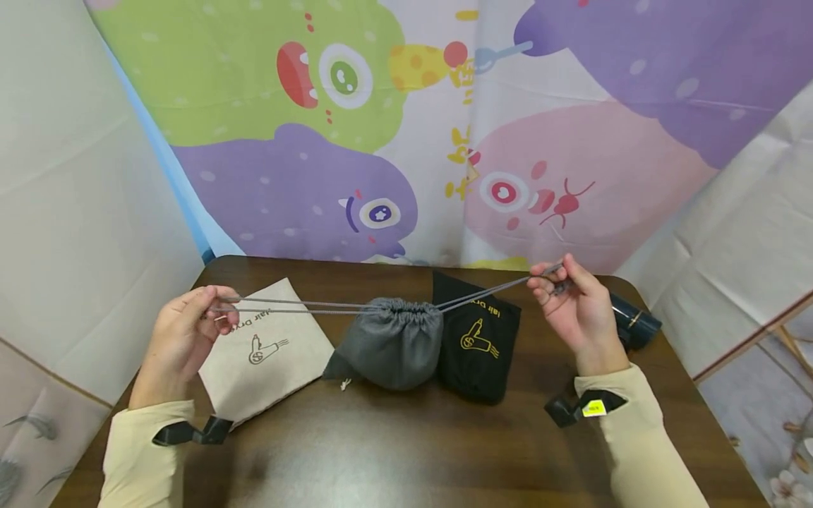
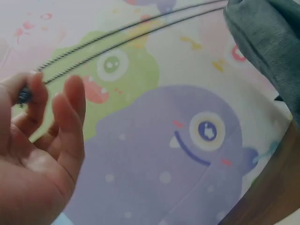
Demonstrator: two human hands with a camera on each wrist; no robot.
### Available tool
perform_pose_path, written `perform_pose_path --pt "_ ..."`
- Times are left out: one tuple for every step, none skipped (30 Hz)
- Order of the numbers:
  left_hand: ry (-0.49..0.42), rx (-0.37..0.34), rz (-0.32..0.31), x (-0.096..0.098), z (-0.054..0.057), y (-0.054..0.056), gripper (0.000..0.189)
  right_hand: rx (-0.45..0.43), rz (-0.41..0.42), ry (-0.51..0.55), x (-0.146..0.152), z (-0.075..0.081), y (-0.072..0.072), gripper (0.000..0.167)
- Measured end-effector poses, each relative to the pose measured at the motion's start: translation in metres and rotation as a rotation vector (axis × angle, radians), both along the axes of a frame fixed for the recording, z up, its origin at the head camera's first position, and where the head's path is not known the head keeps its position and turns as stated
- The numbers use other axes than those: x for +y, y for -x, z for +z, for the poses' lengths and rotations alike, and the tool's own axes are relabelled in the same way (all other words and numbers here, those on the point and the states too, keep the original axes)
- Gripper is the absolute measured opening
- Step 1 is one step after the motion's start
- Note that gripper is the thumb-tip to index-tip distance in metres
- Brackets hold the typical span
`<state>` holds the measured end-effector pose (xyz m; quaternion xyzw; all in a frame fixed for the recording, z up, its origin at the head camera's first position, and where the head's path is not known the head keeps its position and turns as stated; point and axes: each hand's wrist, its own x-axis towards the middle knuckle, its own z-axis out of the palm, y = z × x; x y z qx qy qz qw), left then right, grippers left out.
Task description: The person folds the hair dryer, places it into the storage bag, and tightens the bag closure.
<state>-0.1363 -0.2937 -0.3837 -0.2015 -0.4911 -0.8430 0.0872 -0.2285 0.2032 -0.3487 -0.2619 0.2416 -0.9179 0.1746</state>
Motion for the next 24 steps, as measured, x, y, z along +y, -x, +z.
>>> perform_pose_path --pt "-0.047 0.052 -0.051 0.001 -0.001 0.002 0.051 -0.002 -0.004 -0.002 -0.001 -0.001 0.0 0.055" --pt "-0.092 0.09 -0.1 0.002 -0.002 0.004 0.055 -0.001 -0.012 -0.008 -0.001 -0.001 -0.001 0.055" --pt "-0.143 0.109 -0.142 0.004 -0.002 0.005 0.058 -0.004 -0.018 -0.01 -0.002 -0.001 -0.001 0.054" --pt "-0.204 0.11 -0.183 0.006 -0.002 0.006 0.06 -0.004 -0.022 -0.012 -0.003 -0.001 -0.001 0.053" --pt "-0.269 0.1 -0.229 0.009 -0.001 0.008 0.061 -0.004 -0.026 -0.018 -0.003 0.0 -0.002 0.052" --pt "-0.349 0.077 -0.273 0.012 0.0 0.009 0.062 -0.005 -0.03 -0.026 -0.003 0.0 -0.003 0.052" --pt "-0.427 0.036 -0.309 0.016 0.002 0.009 0.06 -0.008 -0.034 -0.038 -0.003 0.0 -0.004 0.051" --pt "-0.525 -0.02 -0.341 0.019 0.004 0.008 0.057 -0.015 -0.044 -0.056 -0.002 0.001 -0.005 0.05" --pt "-0.633 -0.078 -0.369 0.021 0.007 0.007 0.054 -0.029 -0.056 -0.072 0.0 0.001 -0.007 0.049" --pt "-0.727 -0.133 -0.387 0.022 0.01 0.007 0.051 -0.045 -0.068 -0.087 0.002 0.002 -0.009 0.048" --pt "-0.796 -0.181 -0.39 0.023 0.014 0.006 0.049 -0.065 -0.083 -0.096 0.005 0.003 -0.01 0.047" --pt "-0.857 -0.225 -0.386 0.022 0.017 0.005 0.046 -0.089 -0.096 -0.082 0.008 0.004 -0.012 0.046" --pt "-0.905 -0.266 -0.384 0.021 0.021 0.004 0.043 -0.116 -0.112 -0.062 0.012 0.006 -0.014 0.046" --pt "-0.937 -0.306 -0.379 0.018 0.025 0.003 0.043 -0.139 -0.125 -0.033 0.016 0.007 -0.016 0.046" --pt "-0.958 -0.339 -0.369 0.015 0.028 0.003 0.042 -0.158 -0.134 0.001 0.021 0.008 -0.017 0.046" --pt "-0.961 -0.371 -0.361 0.012 0.031 0.004 0.042 -0.171 -0.137 0.035 0.024 0.01 -0.018 0.046" --pt "-0.962 -0.4 -0.358 0.009 0.033 0.004 0.043 -0.18 -0.136 0.066 0.028 0.011 -0.019 0.046" --pt "-0.966 -0.426 -0.358 0.006 0.035 0.005 0.043 -0.186 -0.134 0.086 0.03 0.013 -0.02 0.045" --pt "-0.971 -0.45 -0.361 0.004 0.036 0.005 0.044 -0.188 -0.131 0.085 0.032 0.014 -0.021 0.045" --pt "-0.976 -0.464 -0.365 0.001 0.038 0.006 0.046 -0.186 -0.124 0.081 0.033 0.016 -0.021 0.044" --pt "-0.977 -0.466 -0.367 0.0 0.039 0.006 0.045 -0.181 -0.117 0.072 0.033 0.018 -0.021 0.044" --pt "-0.973 -0.465 -0.373 -0.001 0.04 0.006 0.046 -0.175 -0.11 0.063 0.033 0.02 -0.022 0.043" --pt "-0.967 -0.456 -0.378 -0.002 0.042 0.006 0.046 -0.166 -0.106 0.05 0.033 0.023 -0.022 0.044" --pt "-0.96 -0.443 -0.38 -0.002 0.044 0.005 0.046 -0.155 -0.104 0.039 0.032 0.025 -0.024 0.044"
